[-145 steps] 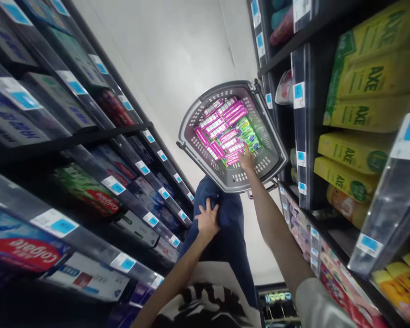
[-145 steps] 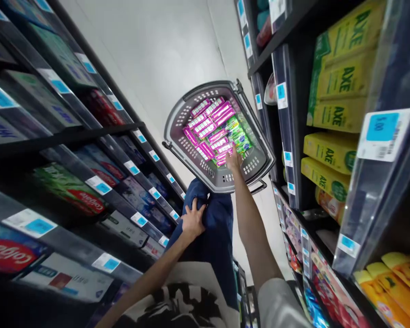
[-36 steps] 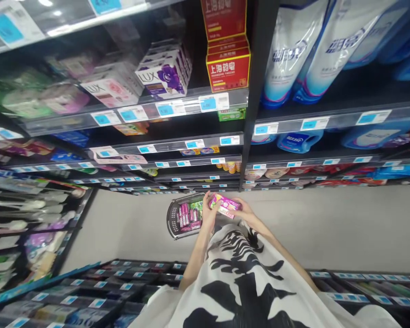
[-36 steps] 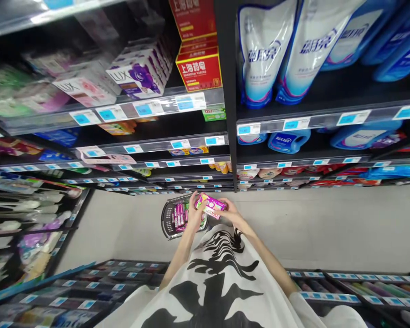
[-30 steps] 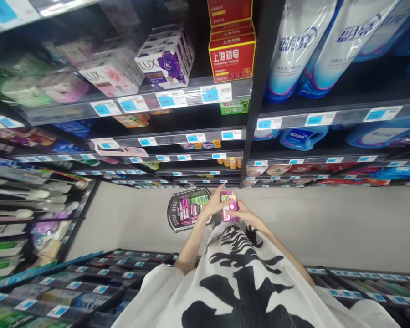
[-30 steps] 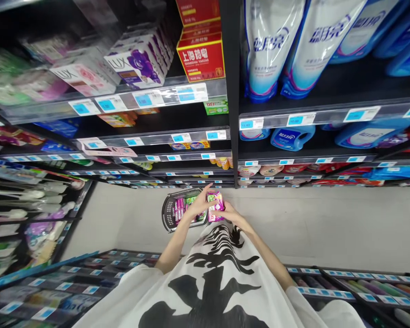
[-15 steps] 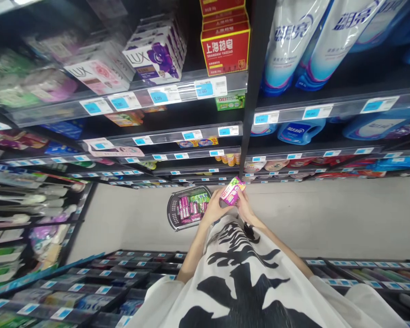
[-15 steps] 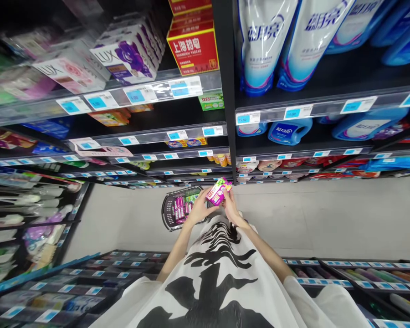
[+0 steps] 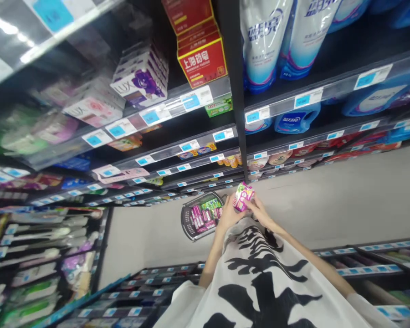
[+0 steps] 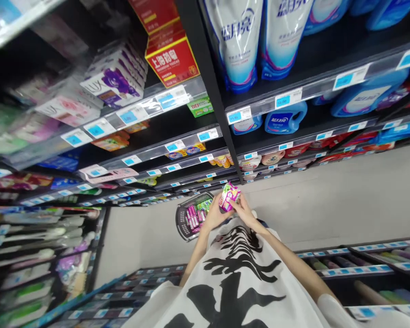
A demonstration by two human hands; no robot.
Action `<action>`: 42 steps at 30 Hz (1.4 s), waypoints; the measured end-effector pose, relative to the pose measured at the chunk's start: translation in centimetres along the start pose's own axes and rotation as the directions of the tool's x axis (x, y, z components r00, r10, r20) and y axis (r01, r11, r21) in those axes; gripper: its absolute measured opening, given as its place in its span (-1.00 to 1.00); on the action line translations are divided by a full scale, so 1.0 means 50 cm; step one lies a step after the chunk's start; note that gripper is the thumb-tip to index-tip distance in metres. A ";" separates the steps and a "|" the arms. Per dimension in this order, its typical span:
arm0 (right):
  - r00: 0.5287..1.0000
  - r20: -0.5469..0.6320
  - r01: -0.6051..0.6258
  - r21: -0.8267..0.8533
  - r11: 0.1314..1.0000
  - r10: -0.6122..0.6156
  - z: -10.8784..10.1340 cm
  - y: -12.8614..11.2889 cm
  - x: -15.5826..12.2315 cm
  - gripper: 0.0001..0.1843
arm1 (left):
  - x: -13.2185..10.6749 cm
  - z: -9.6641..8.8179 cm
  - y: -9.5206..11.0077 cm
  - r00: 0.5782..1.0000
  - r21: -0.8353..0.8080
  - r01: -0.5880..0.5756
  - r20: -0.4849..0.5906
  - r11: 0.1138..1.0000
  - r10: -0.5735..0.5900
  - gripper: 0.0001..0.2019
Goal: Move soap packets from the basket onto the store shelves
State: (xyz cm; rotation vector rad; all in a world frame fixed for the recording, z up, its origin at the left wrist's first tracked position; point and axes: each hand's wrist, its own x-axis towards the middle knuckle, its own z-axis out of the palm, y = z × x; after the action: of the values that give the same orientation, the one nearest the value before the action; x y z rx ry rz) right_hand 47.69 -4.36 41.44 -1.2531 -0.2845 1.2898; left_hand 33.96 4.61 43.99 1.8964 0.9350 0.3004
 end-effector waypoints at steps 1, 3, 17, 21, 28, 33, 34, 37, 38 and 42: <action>1.000 -0.012 0.013 -0.020 1.000 -0.013 0.001 0.000 -0.006 -0.26 | 0.004 -0.003 -0.004 1.000 -0.026 0.007 0.021 1.000 -0.007 -0.18; 1.000 -0.019 0.015 -0.030 0.999 -0.016 0.006 0.003 -0.021 -0.27 | 0.013 -0.015 -0.015 0.995 -0.142 0.049 0.098 0.989 -0.035 -0.25; 0.904 -0.194 0.310 -0.316 0.897 -0.381 0.145 0.105 -0.052 -0.39 | 0.031 -0.148 -0.077 0.920 -0.422 0.250 0.383 0.871 -0.079 -0.28; 0.889 -0.205 0.363 -0.228 0.903 -0.409 0.202 0.147 -0.048 -0.42 | 0.034 -0.223 -0.077 0.906 -0.275 0.146 0.422 0.950 -0.017 -0.29; 0.888 -0.345 0.228 -0.246 0.942 -0.305 0.220 0.232 -0.061 -0.41 | 0.126 -0.504 0.030 0.946 0.246 -0.313 -0.005 0.917 0.324 -0.38; 0.823 -0.494 0.161 -0.272 0.949 -0.281 0.195 0.288 -0.078 -0.44 | 0.245 -0.647 0.141 0.696 0.629 -0.515 -0.090 0.582 0.713 -0.45; 0.815 -0.513 0.142 -0.274 0.951 -0.270 0.192 0.290 -0.083 -0.45 | 0.268 -0.657 0.156 0.650 0.670 -0.529 -0.073 0.520 0.756 -0.46; 0.798 -0.556 0.092 -0.269 0.959 -0.232 0.187 0.281 -0.099 -0.43 | 0.334 -0.662 0.182 0.608 0.738 -0.537 0.003 0.408 0.794 -0.48; 0.792 -0.569 0.080 -0.265 0.961 -0.223 0.187 0.276 -0.103 -0.42 | 0.358 -0.660 0.185 0.624 0.746 -0.536 0.036 0.395 0.780 -0.47; 0.765 -0.609 0.049 -0.268 0.962 -0.209 0.182 0.265 -0.113 -0.39 | 0.463 -0.650 0.186 0.741 0.761 -0.510 0.152 0.401 0.655 -0.46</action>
State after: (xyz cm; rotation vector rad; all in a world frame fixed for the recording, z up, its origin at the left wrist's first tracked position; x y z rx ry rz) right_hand 31.52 -7.08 36.81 -1.7684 -0.0306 0.6565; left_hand 35.80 40.25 64.14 3.0651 0.4421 0.5551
